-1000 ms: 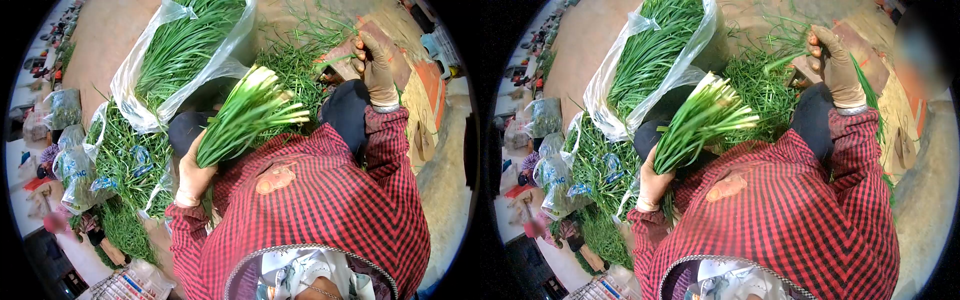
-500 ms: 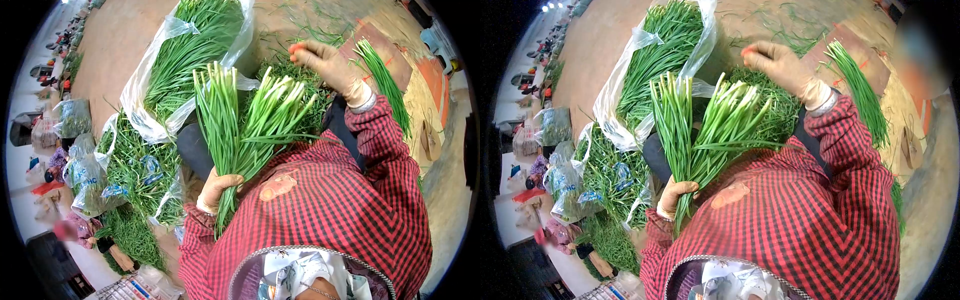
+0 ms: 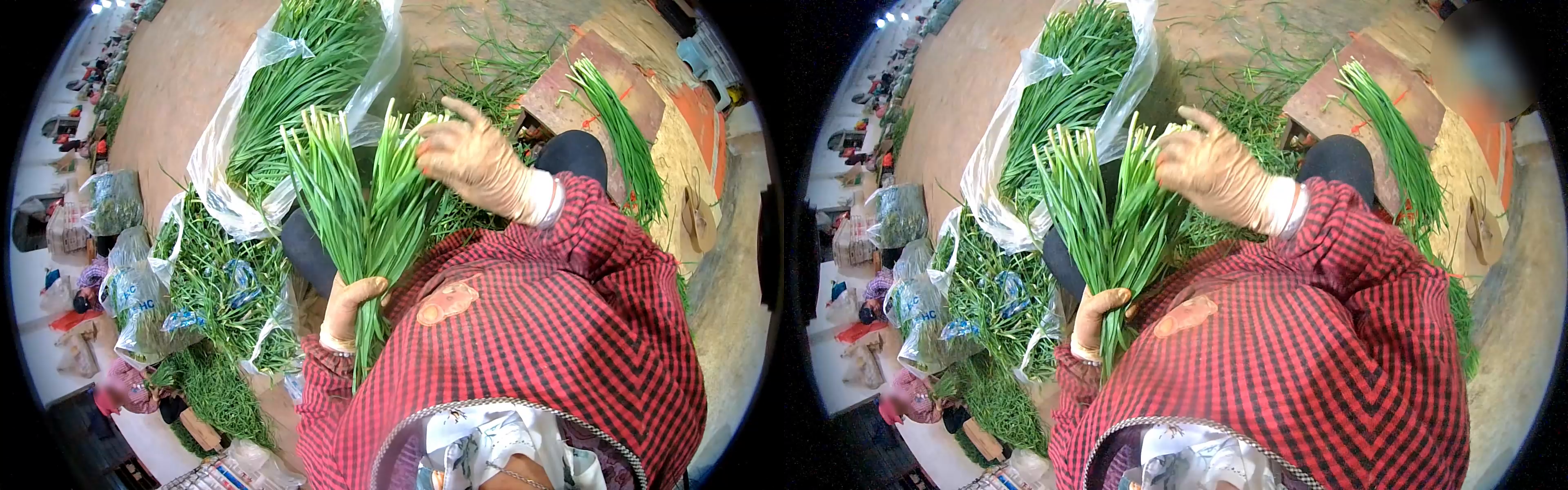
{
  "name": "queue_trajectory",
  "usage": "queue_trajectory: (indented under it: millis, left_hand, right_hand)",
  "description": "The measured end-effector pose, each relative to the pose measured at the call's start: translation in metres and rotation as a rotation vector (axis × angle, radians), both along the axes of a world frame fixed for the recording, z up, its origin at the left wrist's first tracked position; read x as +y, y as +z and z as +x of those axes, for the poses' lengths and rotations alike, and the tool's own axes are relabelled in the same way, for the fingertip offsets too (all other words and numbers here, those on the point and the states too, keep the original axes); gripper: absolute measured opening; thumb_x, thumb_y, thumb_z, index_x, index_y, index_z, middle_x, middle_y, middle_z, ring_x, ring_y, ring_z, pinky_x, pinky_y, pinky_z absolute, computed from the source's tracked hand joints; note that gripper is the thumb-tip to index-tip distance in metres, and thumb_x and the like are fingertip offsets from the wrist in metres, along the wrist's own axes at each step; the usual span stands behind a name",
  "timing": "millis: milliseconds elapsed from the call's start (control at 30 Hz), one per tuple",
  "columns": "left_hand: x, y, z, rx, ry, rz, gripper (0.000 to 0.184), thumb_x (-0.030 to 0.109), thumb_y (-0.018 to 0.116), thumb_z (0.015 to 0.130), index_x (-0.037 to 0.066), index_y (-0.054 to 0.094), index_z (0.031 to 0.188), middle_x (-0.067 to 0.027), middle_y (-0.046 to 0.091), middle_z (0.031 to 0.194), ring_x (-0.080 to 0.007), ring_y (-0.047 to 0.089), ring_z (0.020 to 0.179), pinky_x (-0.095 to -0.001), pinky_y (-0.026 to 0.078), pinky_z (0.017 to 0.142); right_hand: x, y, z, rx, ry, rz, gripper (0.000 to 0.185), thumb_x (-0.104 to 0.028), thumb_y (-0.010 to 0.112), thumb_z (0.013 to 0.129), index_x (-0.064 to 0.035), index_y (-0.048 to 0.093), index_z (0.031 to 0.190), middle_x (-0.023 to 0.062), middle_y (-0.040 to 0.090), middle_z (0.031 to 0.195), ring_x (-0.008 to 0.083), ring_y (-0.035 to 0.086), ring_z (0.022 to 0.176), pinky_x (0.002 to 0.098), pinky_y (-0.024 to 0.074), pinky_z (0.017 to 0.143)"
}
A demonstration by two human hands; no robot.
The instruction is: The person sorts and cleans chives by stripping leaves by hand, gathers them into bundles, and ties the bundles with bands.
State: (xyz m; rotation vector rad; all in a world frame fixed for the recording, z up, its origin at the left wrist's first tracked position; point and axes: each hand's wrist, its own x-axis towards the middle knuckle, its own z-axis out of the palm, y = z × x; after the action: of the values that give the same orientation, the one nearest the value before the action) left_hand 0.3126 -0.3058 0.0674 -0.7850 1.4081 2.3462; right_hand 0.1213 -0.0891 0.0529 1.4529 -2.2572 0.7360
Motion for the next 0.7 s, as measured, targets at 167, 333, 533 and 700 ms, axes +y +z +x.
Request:
queue_trajectory:
  millis: [167,333,533,700]
  left_hand:
    - [-0.011,-0.002,0.013,0.006,0.067,-0.01,0.038,0.003,0.067,0.074,-0.002,0.056,0.11,-0.0069,0.062,0.081,-0.0138,0.057,0.06,-0.0252,0.047,0.055]
    - [-0.01,-0.003,0.008,0.028,0.061,-0.047,0.033,0.0,0.067,0.074,-0.001,0.06,0.106,-0.0063,0.064,0.082,-0.0131,0.059,0.063,-0.0263,0.049,0.057]
    - [0.001,0.003,0.007,0.031,-0.016,-0.152,0.029,0.001,0.069,0.074,0.002,0.062,0.102,-0.0041,0.065,0.08,-0.0114,0.058,0.061,-0.0245,0.047,0.057]
    - [-0.004,-0.001,0.012,0.04,-0.048,-0.175,0.027,0.001,0.069,0.074,0.001,0.062,0.099,-0.0047,0.066,0.081,-0.0116,0.057,0.061,-0.0246,0.046,0.056]
  right_hand:
    - [0.063,0.004,-0.063,-0.284,-0.418,0.352,0.025,-0.022,0.065,0.085,-0.0082,0.063,0.106,0.005,0.065,0.104,0.0259,0.058,0.11,0.0427,0.0355,0.107]
    - [0.053,0.026,-0.055,-0.581,-0.212,0.0,0.058,-0.048,0.065,0.083,-0.0019,0.06,0.118,0.0272,0.037,0.143,0.0383,0.035,0.135,0.0416,0.0295,0.111]
    - [0.018,0.005,-0.066,-0.965,0.046,0.122,0.052,-0.041,0.071,0.08,-0.0038,0.062,0.115,0.0195,0.057,0.124,0.0309,0.053,0.116,0.0378,0.042,0.098]
    - [0.016,0.002,-0.063,-1.101,0.114,0.119,0.031,-0.022,0.074,0.08,-0.0009,0.066,0.101,0.0055,0.069,0.085,0.0136,0.061,0.08,0.0284,0.0487,0.077]
